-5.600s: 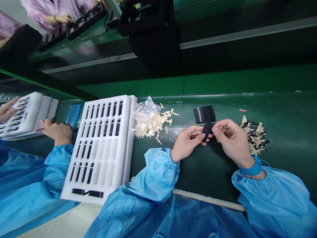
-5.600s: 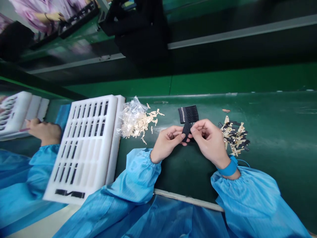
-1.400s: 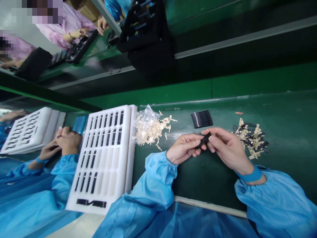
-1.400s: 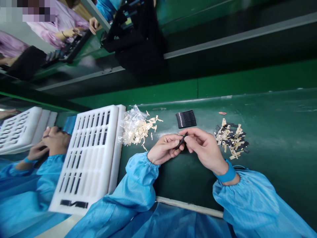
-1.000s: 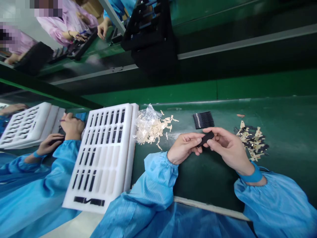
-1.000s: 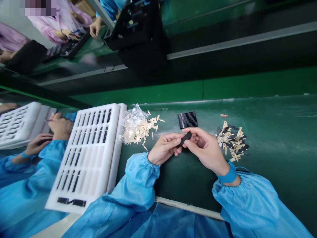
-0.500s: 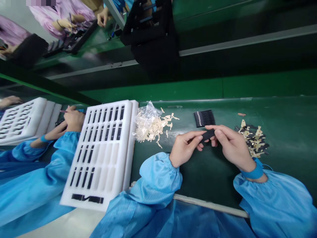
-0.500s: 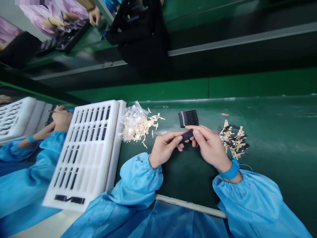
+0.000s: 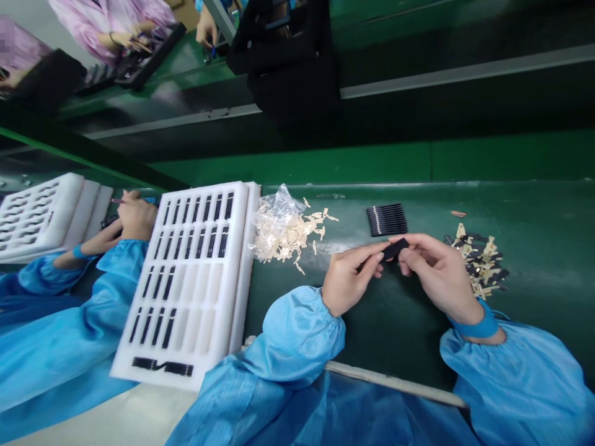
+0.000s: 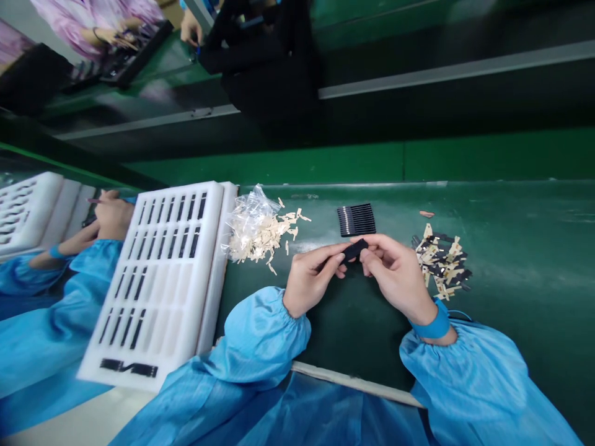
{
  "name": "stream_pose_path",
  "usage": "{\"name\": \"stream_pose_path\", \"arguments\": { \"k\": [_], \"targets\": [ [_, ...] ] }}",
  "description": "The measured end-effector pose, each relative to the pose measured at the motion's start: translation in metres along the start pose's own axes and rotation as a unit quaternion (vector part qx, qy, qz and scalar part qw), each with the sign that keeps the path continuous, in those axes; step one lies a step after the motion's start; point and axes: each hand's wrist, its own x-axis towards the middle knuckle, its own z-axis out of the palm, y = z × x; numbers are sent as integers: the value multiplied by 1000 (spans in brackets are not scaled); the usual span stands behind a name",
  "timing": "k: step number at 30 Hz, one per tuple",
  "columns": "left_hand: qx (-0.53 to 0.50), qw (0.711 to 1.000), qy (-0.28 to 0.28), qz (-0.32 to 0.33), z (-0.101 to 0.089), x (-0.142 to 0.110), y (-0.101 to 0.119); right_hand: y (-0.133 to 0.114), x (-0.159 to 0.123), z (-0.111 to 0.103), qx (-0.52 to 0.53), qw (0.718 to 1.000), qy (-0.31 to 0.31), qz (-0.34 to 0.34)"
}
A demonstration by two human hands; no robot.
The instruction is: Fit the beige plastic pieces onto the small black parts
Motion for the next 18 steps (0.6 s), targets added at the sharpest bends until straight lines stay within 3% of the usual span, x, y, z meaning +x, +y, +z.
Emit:
{"name": "stream_pose_path", "arguments": {
  "k": [10,18],
  "targets": [
    [54,998,9,40,2,-2,-3,11,1,2,-2,1000,11,25],
    [-24,998,-3,-62,1,2,0,-4,4,0,24,999,-23,26]
  ]
}}
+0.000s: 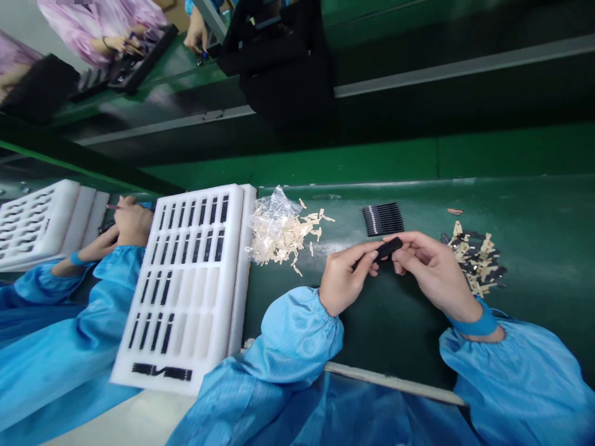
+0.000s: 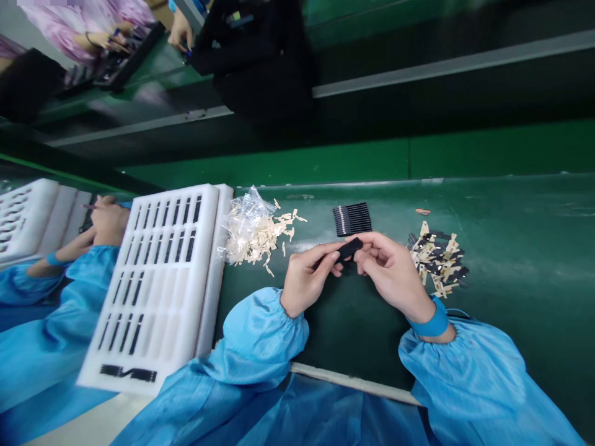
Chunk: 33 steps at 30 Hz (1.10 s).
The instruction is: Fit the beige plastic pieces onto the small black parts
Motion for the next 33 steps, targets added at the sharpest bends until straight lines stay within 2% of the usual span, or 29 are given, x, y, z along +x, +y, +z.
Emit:
{"name": "stream_pose_path", "arguments": {
  "k": [7,13,21,23,25,29,33],
  "targets": [
    [0,1000,-1,2,0,0,0,4,0,0,-4,1000,3,-13],
    [20,999,-1,28,-1,-1,0,4,0,-1,-12,1000,4,-15],
    [-7,1000,-14,-6,-1,-1,0,6,0,-3,-20,1000,-7,-3],
    [-25,999,-16,-23,-2,1,1,4,1,-3,-20,1000,-9,-1],
    [-85,994,-33,-67,-4,4,2,3,1,-4,-25,1000,-11,-1],
    [-200,966,-61,-154,-8,9,6,3,1,-9,0,1000,4,-26],
    [-239,955,-56,-169,-8,10,7,5,0,-8,-9,999,16,-37]
  ]
}}
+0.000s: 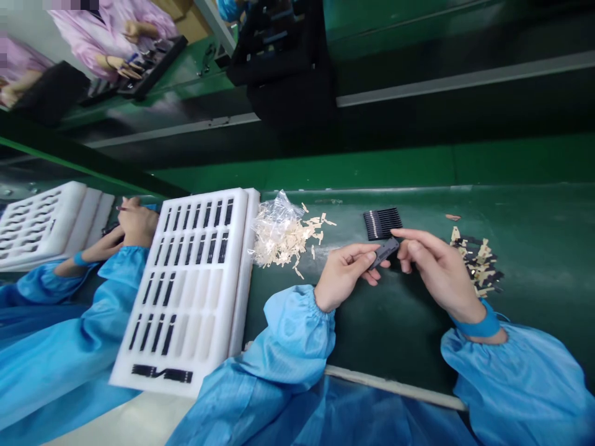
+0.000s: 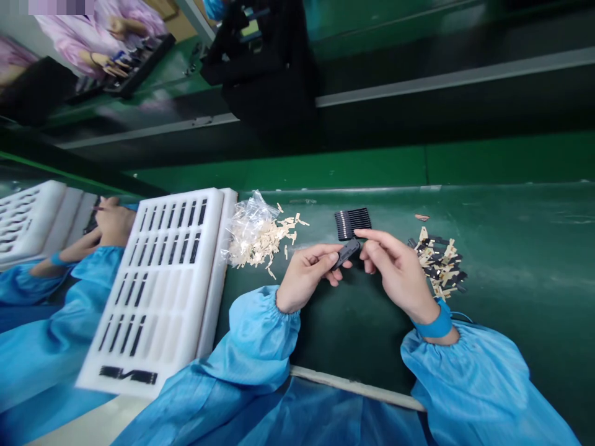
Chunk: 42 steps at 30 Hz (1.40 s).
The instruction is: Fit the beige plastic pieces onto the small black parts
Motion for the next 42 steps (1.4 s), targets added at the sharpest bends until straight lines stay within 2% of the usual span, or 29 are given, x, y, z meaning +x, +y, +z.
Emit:
{"name": "stream_pose_path", "arguments": {
  "k": [4,9,12,15,17,18,20,22,23,24,25,27,29,31,33,38,40,42],
  "targets": [
    [-30,999,-30,-30,-1,-1,0,2,-2,4,-38,999,4,-11],
    [-77,986,-99,-107,-2,-3,3,8,-4,-3,20,1000,-14,12],
    [-63,986,-114,-101,-3,-2,1,3,-4,-9,30,998,-52,31],
    [-31,987,-125,-93,-3,3,-4,-6,-2,-16,-47,989,-113,83],
    [-12,988,-126,-84,-4,7,-9,-9,2,-22,-79,983,-118,117],
    [-1,991,-114,-70,-4,9,-12,-9,4,-26,-66,987,-83,117],
    [31,997,-62,-20,-4,13,-18,-6,11,-30,14,996,62,65],
    [90,994,3,55,-4,14,-23,-1,16,-30,110,976,190,-3],
    [139,985,30,101,-5,15,-25,2,18,-27,142,966,215,-19],
    [198,967,50,153,-5,16,-27,4,19,-24,158,964,213,-20],
    [263,940,67,206,-6,18,-27,5,18,-20,158,968,194,-8],
    [389,868,93,295,-7,23,-27,7,17,-11,131,978,161,14],
    [480,803,102,337,-9,31,-25,5,15,-8,97,982,162,9],
    [540,763,100,341,-10,39,-22,0,15,-14,80,977,199,-16],
    [575,742,97,332,-10,46,-20,-5,18,-26,89,964,247,-47],
    [597,724,96,333,-9,54,-20,-10,25,-56,107,930,335,-105],
    [609,708,95,344,-9,57,-20,-11,25,-59,84,930,340,-111],
    [619,694,101,354,-9,60,-19,-13,22,-60,25,943,312,-111]
  ]
}}
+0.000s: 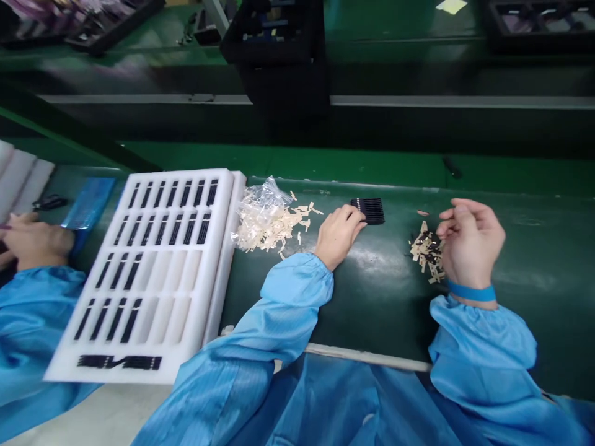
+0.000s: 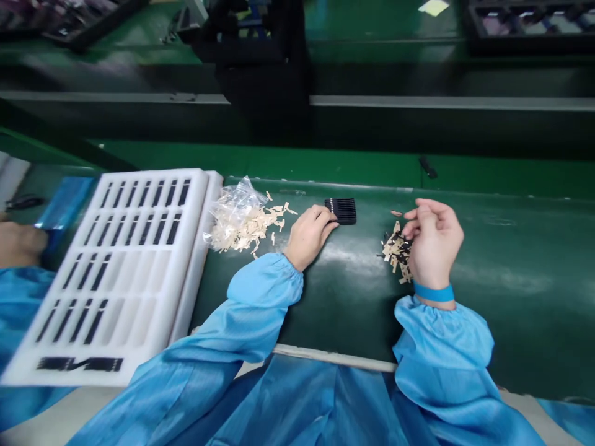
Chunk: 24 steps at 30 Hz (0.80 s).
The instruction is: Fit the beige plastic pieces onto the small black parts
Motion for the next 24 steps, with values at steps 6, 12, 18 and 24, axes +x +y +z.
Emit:
{"name": "stream_pose_path", "arguments": {
  "k": [6,12,18,24],
  "targets": [
    [-68,996,50,24,-10,-4,2,-14,-12,-29,-313,924,-212,-52],
    [-232,970,36,-57,-18,-35,26,-10,-36,-70,-523,789,-265,-186],
    [-331,939,-43,-90,-12,-37,33,-10,-58,-87,-612,724,-234,-217],
    [-329,935,-45,-121,-11,-37,33,-1,-68,-82,-641,695,-213,-246]
  ]
}}
